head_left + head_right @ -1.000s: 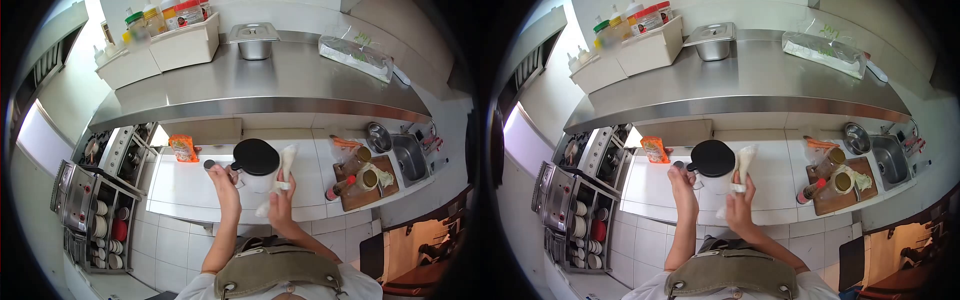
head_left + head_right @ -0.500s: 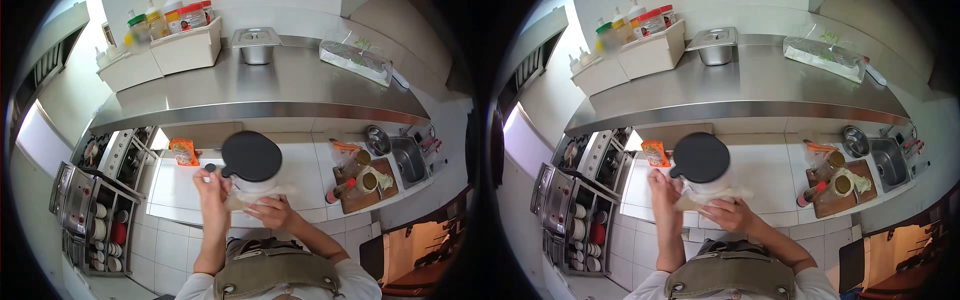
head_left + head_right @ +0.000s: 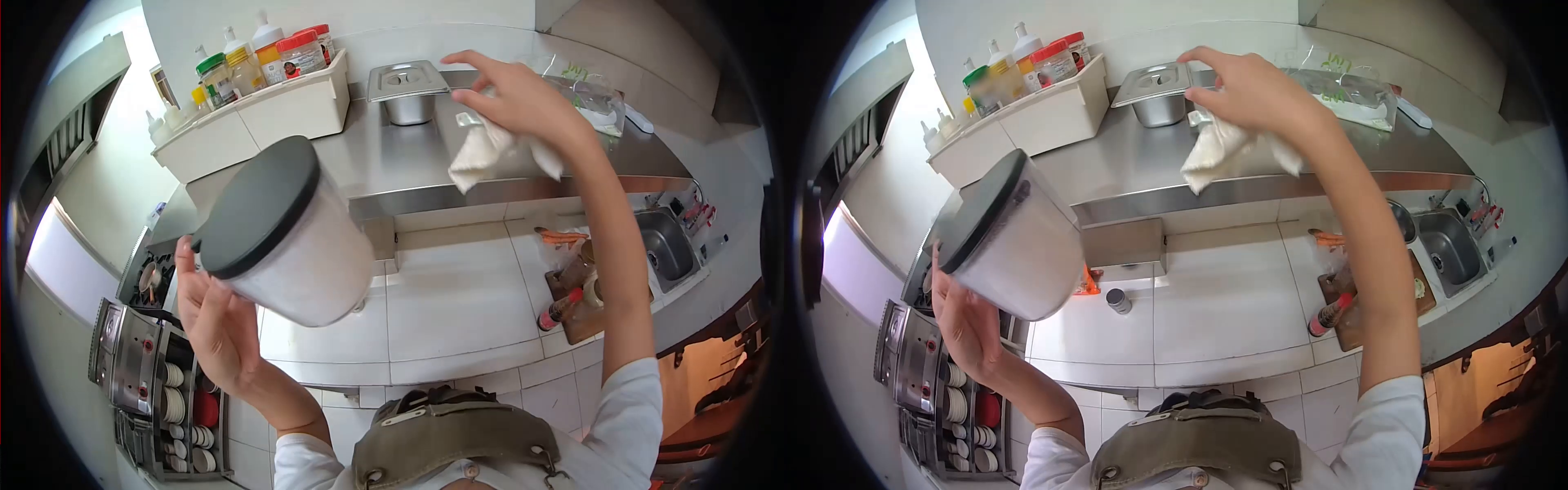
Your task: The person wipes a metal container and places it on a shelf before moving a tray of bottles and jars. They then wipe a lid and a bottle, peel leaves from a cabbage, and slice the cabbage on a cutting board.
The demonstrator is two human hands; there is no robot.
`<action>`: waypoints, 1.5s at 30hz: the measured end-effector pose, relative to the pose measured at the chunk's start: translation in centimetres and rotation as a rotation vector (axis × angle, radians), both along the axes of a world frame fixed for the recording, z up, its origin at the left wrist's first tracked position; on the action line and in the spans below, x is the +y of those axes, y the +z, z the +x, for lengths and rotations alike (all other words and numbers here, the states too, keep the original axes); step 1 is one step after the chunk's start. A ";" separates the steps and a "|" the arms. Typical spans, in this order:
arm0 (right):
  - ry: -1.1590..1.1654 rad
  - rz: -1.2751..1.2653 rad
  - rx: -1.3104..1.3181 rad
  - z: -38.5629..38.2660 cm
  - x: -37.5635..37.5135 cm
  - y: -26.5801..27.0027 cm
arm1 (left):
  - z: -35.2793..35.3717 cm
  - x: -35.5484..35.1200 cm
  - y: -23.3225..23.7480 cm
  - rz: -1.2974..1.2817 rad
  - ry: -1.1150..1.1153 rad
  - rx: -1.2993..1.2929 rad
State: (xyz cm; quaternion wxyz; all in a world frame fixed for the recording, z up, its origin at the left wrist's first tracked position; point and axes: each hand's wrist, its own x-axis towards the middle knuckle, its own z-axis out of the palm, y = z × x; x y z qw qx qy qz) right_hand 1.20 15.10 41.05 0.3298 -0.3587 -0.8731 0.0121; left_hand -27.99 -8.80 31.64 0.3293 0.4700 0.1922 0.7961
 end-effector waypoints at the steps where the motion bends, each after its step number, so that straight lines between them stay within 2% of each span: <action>1: -0.021 -0.026 -0.087 -0.4 2.5 0.0 | -0.2 -0.1 0.2 0.009 0.036 0.018; 3: 0.055 -0.086 -0.133 -1.6 5.6 0.2 | -0.9 -0.4 0.1 0.009 0.050 0.024; 7: 0.062 -0.173 -0.236 -3.6 7.7 0.0 | -1.5 -0.2 0.5 -0.005 0.110 0.051; 10: 0.118 -0.108 -0.125 -4.7 8.8 -1.0 | -1.0 1.0 1.7 -0.006 0.192 -0.010; 13: 0.238 -0.046 -0.095 -6.5 9.9 -2.1 | -1.0 2.3 2.6 0.004 0.185 0.073; 17: 0.161 -0.012 -0.202 -6.6 7.1 -2.0 | 1.6 6.1 5.1 0.029 0.231 0.100; 18: 0.157 -0.017 -0.205 -5.7 5.8 -1.6 | 2.6 7.4 5.9 0.033 0.243 0.103; 20: -0.138 0.047 -0.182 -2.8 3.3 -0.7 | 5.1 10.5 7.3 0.097 0.213 0.134; 22: -0.198 -0.009 -0.105 1.9 0.4 0.2 | 7.8 14.0 8.3 0.103 0.188 0.183; 24: -0.253 -0.072 0.000 6.4 -3.4 0.8 | 10.8 17.3 8.6 0.004 0.187 0.211; 27: -0.289 0.040 0.117 11.4 -7.0 -1.2 | 15.0 22.3 7.7 -0.092 0.265 0.323; 29: -0.223 -0.140 0.210 13.3 -10.0 -2.0 | 16.9 25.1 6.7 -0.088 0.264 0.364; 31: -0.184 -0.179 0.245 15.0 -11.8 -3.2 | 18.8 26.2 6.2 -0.108 0.543 0.634; 35: -0.129 -0.256 0.325 18.0 -14.8 -5.9 | 19.2 30.1 5.9 -0.196 0.528 0.731; 38: -0.102 -0.296 0.361 20.5 -16.3 -8.6 | 19.4 30.5 5.6 -0.271 0.609 0.885; 40: -0.089 -0.423 0.472 21.7 -17.1 -10.7 | 19.8 30.0 6.1 -0.363 0.631 0.875; 42: -0.130 -0.416 0.440 23.4 -16.8 -13.4 | 19.1 30.2 6.9 -0.465 0.566 0.958; 45: -0.276 -0.475 0.369 25.7 -15.8 -18.5 | 18.1 32.7 7.6 -0.598 0.686 1.045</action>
